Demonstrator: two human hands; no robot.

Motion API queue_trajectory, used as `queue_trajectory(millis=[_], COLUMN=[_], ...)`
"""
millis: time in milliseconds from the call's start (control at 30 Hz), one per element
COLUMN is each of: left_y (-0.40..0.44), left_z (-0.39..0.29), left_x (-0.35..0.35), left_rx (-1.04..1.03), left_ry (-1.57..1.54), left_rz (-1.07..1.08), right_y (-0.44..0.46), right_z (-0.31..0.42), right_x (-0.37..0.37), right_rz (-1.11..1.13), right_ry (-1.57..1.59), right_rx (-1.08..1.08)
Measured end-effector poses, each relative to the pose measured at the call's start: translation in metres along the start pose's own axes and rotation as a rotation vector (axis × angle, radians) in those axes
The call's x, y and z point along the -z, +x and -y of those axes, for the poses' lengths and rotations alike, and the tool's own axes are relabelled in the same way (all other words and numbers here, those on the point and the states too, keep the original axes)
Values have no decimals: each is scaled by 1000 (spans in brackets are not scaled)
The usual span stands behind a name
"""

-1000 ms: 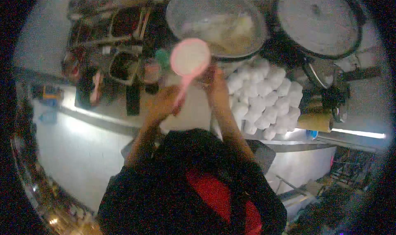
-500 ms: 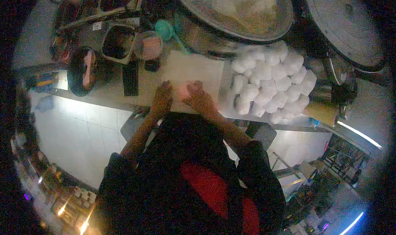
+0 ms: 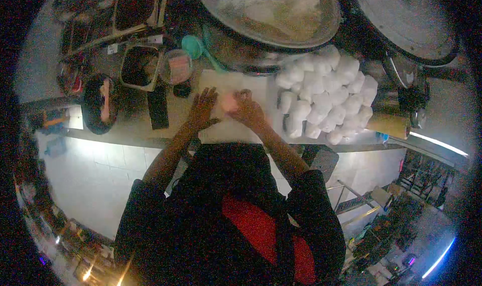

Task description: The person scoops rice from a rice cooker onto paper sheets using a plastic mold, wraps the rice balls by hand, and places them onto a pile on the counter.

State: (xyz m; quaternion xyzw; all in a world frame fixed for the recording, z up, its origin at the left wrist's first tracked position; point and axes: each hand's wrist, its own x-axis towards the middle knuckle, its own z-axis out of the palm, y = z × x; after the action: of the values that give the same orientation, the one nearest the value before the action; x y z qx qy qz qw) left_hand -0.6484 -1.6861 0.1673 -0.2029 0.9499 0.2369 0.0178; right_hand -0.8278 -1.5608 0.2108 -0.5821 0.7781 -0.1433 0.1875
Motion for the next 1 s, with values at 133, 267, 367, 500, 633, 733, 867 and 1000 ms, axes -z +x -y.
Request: queue_trajectory(millis=[133,267,367,500,633,733,867,1000], left_y=[-1,0,-1,1,-24,-62,-81,-79], left_z=[-1,-4,-1,0,3,0,-24,-44], left_x=[2,4,-1,0,-31,-65,-62,-59], left_rx=[9,27,18,34,58,-64,-95,39], left_ry=[62,65,85,28,-94,-101,35,-96], left_rz=[26,32,48,-2,-87,2,-36,-4], right_y=[-7,-10,-9,-10,21,57,101,58], right_z=[-7,-17,-5,8,48,71,72,64], right_x=[9,4,8,39,161,274,308,250], right_rz=[98,280,292,126,-406,-813,-788,-784], right_ry=[-36,-123,-150,239,432,-33,-283,-187], right_rx=[190,220,174,43,380,306,353,546])
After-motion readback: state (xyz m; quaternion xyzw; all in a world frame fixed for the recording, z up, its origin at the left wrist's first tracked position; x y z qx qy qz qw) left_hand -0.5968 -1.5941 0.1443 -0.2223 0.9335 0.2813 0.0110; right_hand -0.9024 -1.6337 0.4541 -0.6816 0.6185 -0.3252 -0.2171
